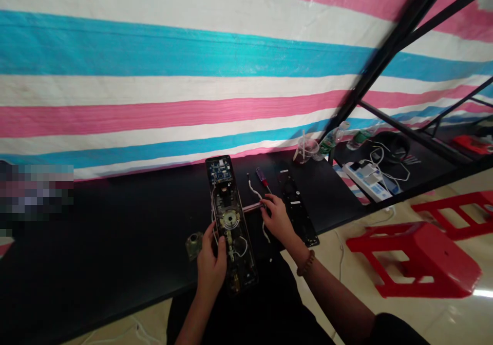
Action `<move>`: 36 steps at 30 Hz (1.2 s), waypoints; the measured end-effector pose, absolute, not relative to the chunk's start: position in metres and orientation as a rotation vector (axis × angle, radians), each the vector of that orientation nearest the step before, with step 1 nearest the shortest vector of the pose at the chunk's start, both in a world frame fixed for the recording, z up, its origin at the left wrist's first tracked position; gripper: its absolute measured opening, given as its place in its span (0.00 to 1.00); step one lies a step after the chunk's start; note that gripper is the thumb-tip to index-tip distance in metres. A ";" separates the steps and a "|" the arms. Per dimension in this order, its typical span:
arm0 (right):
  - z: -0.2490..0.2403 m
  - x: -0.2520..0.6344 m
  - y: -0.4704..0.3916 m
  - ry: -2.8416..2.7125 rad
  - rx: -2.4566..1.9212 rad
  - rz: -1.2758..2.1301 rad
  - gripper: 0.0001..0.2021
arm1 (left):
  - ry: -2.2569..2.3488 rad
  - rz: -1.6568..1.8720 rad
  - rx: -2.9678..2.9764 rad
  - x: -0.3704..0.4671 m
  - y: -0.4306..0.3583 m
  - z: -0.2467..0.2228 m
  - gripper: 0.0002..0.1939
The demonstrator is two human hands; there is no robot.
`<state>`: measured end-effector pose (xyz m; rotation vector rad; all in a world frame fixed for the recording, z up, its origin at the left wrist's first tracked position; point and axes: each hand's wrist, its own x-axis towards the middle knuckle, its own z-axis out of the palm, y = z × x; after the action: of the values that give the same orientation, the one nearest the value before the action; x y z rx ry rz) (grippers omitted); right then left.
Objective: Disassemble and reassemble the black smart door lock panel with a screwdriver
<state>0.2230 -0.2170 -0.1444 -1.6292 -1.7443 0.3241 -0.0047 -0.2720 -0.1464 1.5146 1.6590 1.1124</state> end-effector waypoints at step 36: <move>-0.173 0.219 -0.226 -1.485 -1.683 0.160 0.16 | 1.466 1.125 1.327 -0.006 -0.274 -0.146 0.24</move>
<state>0.2188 -0.2260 -0.1731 -1.6828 -1.4848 0.1600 -0.0055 -0.2744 -0.1463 1.3269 1.4656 1.1249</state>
